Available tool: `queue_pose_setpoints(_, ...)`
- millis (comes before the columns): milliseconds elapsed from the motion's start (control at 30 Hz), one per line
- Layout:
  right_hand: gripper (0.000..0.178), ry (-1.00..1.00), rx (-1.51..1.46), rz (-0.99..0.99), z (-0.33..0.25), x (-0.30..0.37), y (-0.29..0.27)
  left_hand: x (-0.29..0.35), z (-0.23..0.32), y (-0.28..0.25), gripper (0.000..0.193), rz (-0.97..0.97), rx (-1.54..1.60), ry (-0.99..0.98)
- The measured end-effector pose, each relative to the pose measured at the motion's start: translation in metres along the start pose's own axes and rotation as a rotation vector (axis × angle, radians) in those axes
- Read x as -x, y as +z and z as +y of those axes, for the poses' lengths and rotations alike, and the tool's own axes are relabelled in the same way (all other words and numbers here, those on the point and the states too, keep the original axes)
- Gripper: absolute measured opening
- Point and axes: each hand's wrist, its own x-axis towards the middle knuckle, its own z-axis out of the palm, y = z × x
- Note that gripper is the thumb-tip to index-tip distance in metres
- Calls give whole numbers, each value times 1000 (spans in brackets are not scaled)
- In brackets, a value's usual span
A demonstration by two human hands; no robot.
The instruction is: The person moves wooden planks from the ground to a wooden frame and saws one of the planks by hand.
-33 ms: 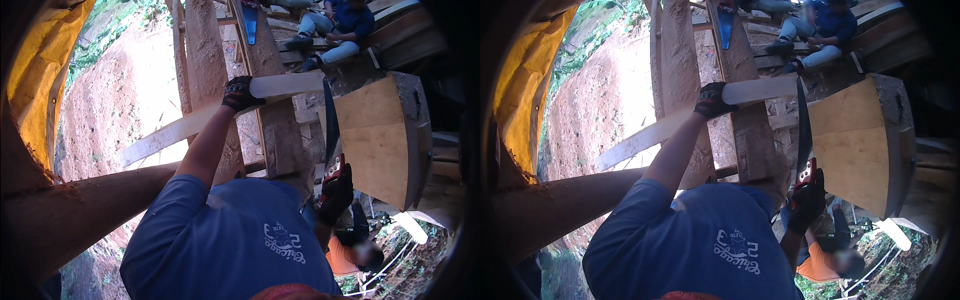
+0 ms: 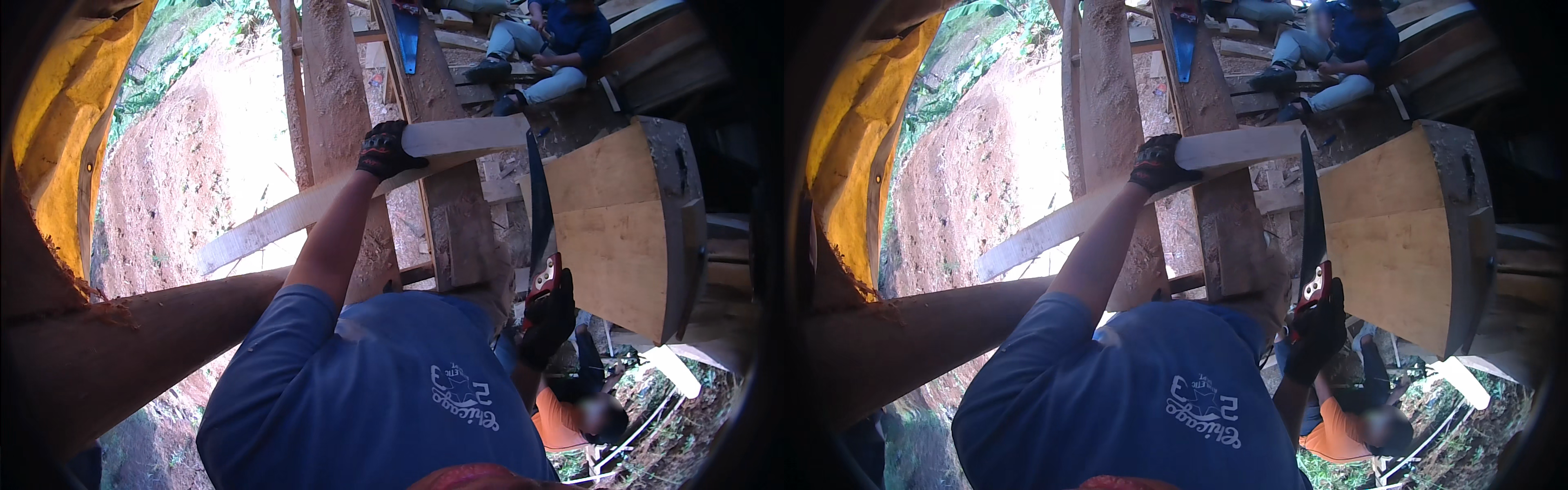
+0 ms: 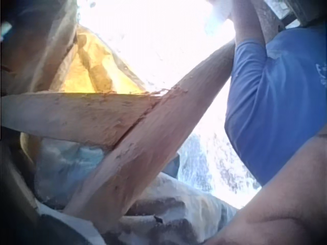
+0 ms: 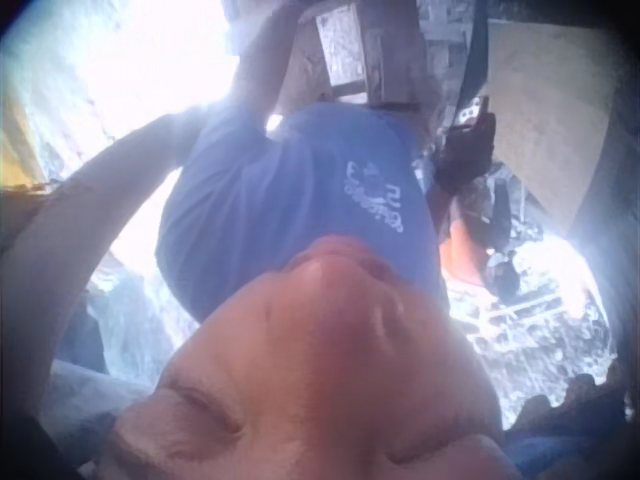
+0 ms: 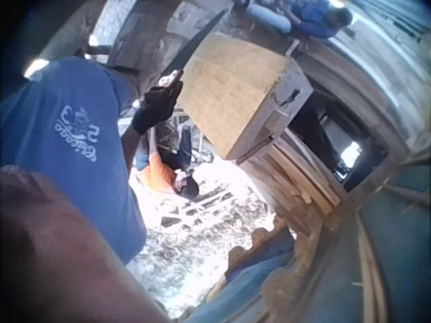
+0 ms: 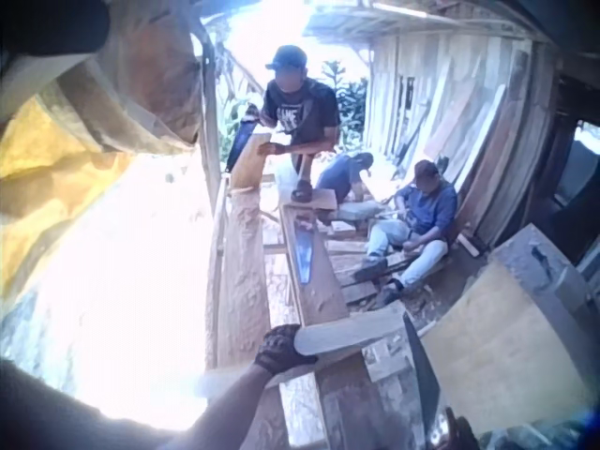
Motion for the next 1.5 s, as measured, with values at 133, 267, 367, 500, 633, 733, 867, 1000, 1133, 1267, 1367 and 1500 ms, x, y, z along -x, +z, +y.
queue_pose_setpoints(133,30,13,-259,-74,-8,7,-6,8,-28,-69,110,189,-16,-124)
queue_pose_setpoints(267,33,3,-368,-137,-19,2,-9,25,-65,-101,113,52,-163,-340)
queue_pose_setpoints(367,37,11,-396,-161,-26,-4,-12,36,-63,-81,120,81,-213,-438)
queue_pose_setpoints(500,34,-13,-535,-147,-47,-27,-6,78,-16,-16,121,450,-212,-143)
queue_pose_setpoints(633,26,-61,-909,-11,-75,-44,12,104,29,1,117,189,-224,-67)
queue_pose_setpoints(733,36,44,-1177,-261,-97,-46,7,106,18,14,92,370,-227,-15)
queue_pose_setpoints(867,54,162,-1450,-435,-108,-50,-28,93,5,32,50,431,-254,-43)
queue_pose_setpoints(1000,56,45,-1300,-379,-95,-42,-58,100,18,33,41,398,-251,16)
queue_pose_setpoints(1133,53,112,-1340,-493,-87,-44,-70,117,28,32,39,368,-233,79)
queue_pose_setpoints(1267,49,77,-1382,-433,-98,-77,-82,112,27,31,38,398,-256,37)
queue_pose_setpoints(1367,45,160,-1383,-506,-113,-89,-79,99,21,31,39,437,-259,15)
queue_pose_setpoints(1500,43,161,-1393,-462,-124,-91,-69,94,18,32,43,423,-195,2)
